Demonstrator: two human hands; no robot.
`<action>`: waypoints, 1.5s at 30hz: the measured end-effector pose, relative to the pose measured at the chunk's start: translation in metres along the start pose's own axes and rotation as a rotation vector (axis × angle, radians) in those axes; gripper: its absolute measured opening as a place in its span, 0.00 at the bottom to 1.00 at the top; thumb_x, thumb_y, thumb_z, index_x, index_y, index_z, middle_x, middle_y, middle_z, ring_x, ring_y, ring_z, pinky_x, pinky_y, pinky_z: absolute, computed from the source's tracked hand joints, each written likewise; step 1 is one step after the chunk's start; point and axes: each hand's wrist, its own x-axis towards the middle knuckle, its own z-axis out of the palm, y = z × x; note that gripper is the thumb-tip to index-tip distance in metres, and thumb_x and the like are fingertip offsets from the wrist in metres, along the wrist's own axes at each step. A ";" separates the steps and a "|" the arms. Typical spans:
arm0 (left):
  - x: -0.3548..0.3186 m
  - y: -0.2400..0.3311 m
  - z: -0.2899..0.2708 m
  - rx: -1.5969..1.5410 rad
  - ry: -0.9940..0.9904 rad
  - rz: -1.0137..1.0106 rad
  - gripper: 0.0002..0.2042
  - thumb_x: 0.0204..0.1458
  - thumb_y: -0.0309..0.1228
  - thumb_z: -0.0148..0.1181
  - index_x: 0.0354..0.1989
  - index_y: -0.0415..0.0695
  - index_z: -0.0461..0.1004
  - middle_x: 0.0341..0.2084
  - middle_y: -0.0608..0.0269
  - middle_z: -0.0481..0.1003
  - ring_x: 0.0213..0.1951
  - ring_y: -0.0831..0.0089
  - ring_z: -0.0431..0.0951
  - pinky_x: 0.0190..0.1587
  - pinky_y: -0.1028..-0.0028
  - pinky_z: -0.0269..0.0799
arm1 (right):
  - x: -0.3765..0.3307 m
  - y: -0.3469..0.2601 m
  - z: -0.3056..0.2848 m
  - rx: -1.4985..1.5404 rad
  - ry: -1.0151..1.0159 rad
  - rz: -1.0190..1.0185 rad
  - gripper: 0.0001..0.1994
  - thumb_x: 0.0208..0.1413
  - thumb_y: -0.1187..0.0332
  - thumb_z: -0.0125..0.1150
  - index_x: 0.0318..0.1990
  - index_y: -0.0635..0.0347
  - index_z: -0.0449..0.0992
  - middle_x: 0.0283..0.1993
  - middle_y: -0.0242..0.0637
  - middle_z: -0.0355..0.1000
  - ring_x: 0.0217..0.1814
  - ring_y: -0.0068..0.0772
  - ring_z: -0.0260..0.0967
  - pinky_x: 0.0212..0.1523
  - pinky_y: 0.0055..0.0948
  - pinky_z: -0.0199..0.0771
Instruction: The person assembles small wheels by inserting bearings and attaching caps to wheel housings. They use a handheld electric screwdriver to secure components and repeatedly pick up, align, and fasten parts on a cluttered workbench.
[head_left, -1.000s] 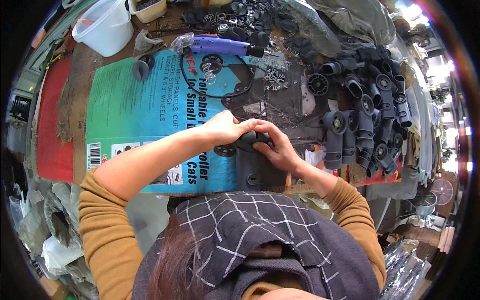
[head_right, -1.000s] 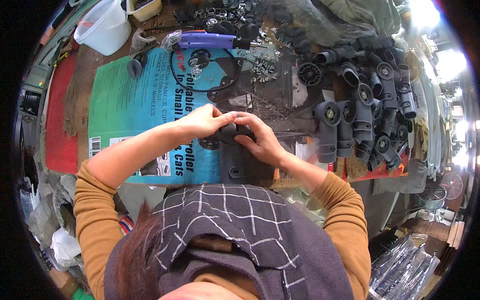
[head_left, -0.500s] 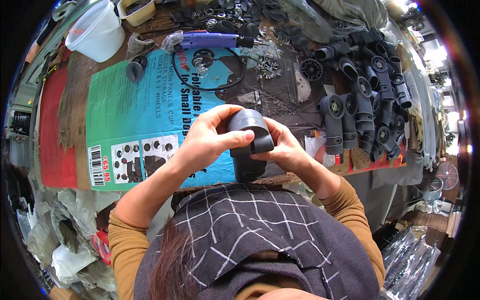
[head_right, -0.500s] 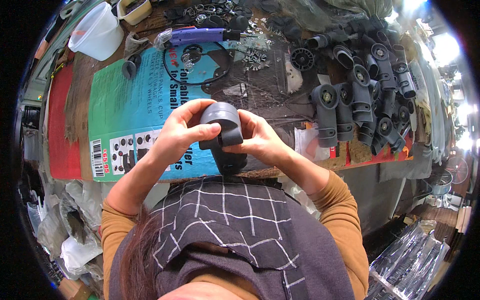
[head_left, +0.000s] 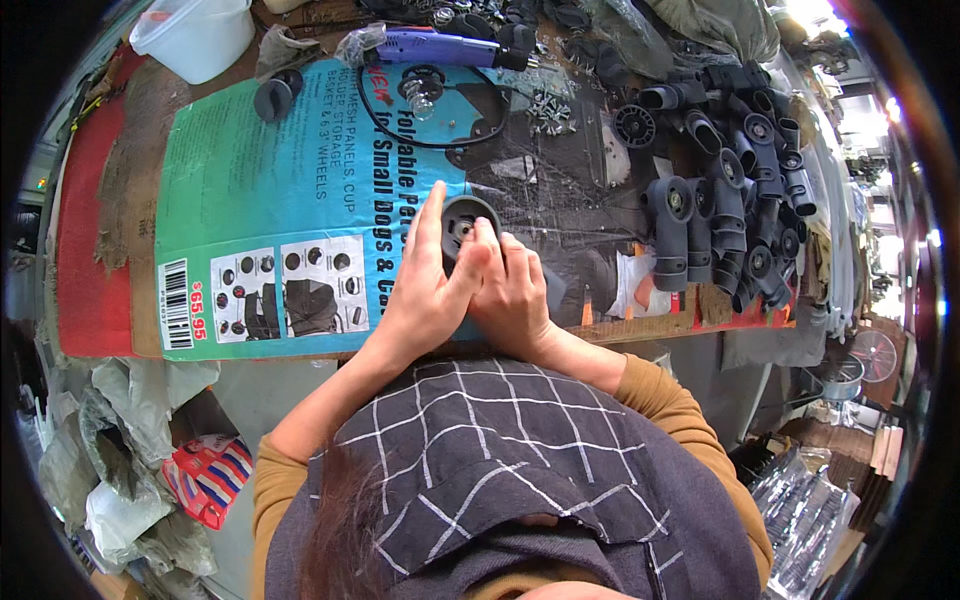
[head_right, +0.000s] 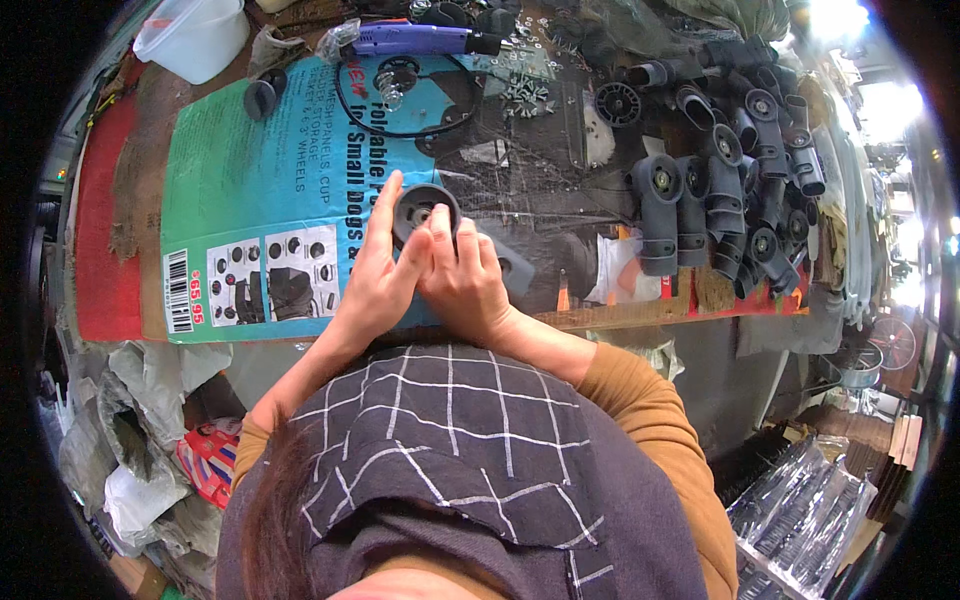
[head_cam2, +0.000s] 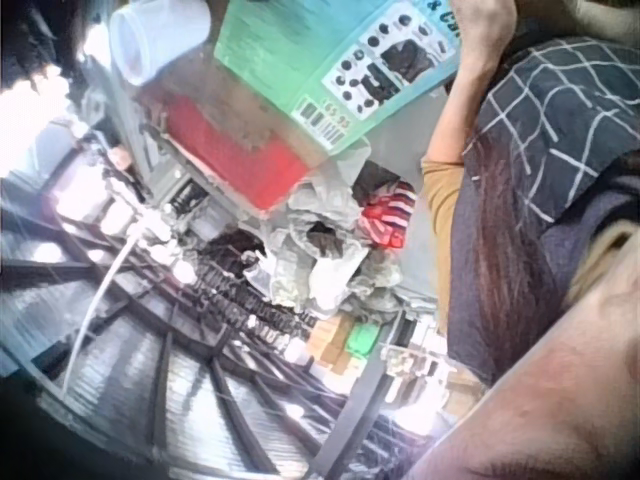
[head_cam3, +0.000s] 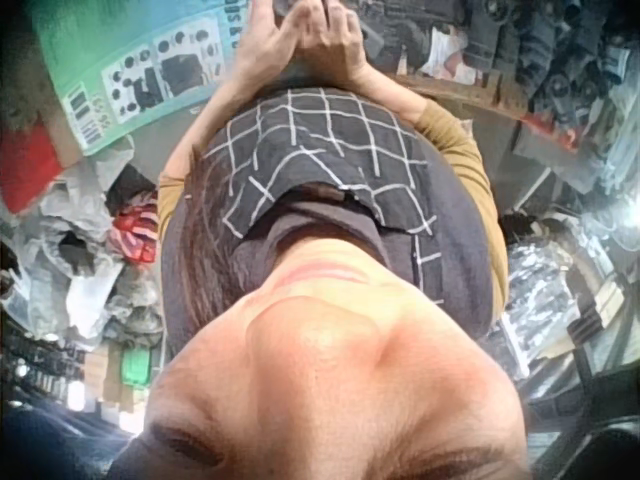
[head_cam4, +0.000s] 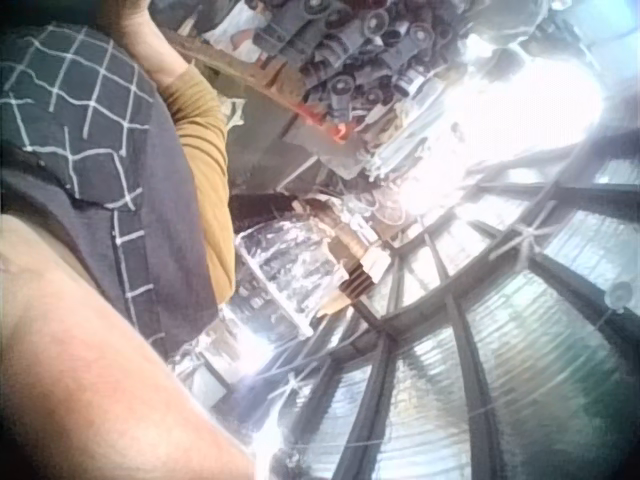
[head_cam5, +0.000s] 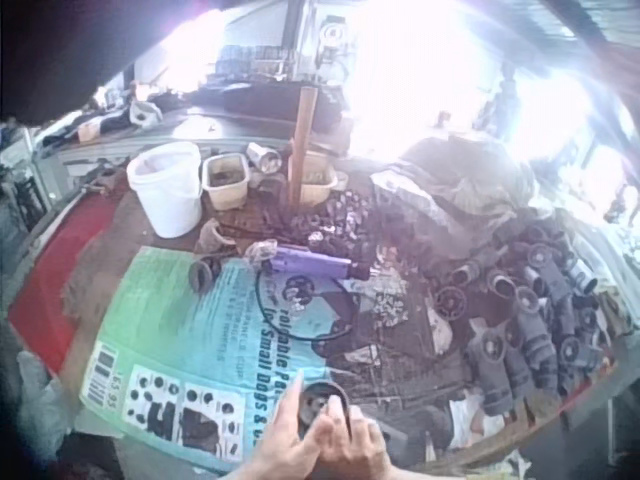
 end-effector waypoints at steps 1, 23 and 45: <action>0.007 -0.006 0.007 0.058 0.089 0.012 0.36 0.60 0.49 0.50 0.64 0.30 0.51 0.61 0.37 0.57 0.63 0.49 0.57 0.66 0.61 0.49 | -0.002 0.000 -0.003 0.099 -0.050 0.022 0.13 0.52 0.67 0.53 0.41 0.66 0.74 0.51 0.45 0.71 0.44 0.40 0.69 0.40 0.33 0.71; 0.051 0.002 0.017 0.164 -0.029 0.016 0.23 0.35 0.33 0.69 0.44 0.44 0.72 0.46 0.52 0.66 0.47 0.56 0.72 0.48 0.64 0.72 | 0.069 0.197 0.101 0.630 -0.229 0.725 0.04 0.48 0.70 0.60 0.28 0.62 0.77 0.29 0.43 0.74 0.33 0.42 0.75 0.34 0.35 0.72; 0.052 -0.011 0.028 0.116 0.034 0.079 0.29 0.36 0.34 0.70 0.49 0.44 0.65 0.47 0.49 0.65 0.52 0.52 0.68 0.52 0.61 0.68 | 0.090 0.194 0.104 0.802 -0.348 0.659 0.10 0.49 0.67 0.63 0.32 0.66 0.78 0.27 0.34 0.75 0.29 0.21 0.70 0.33 0.24 0.70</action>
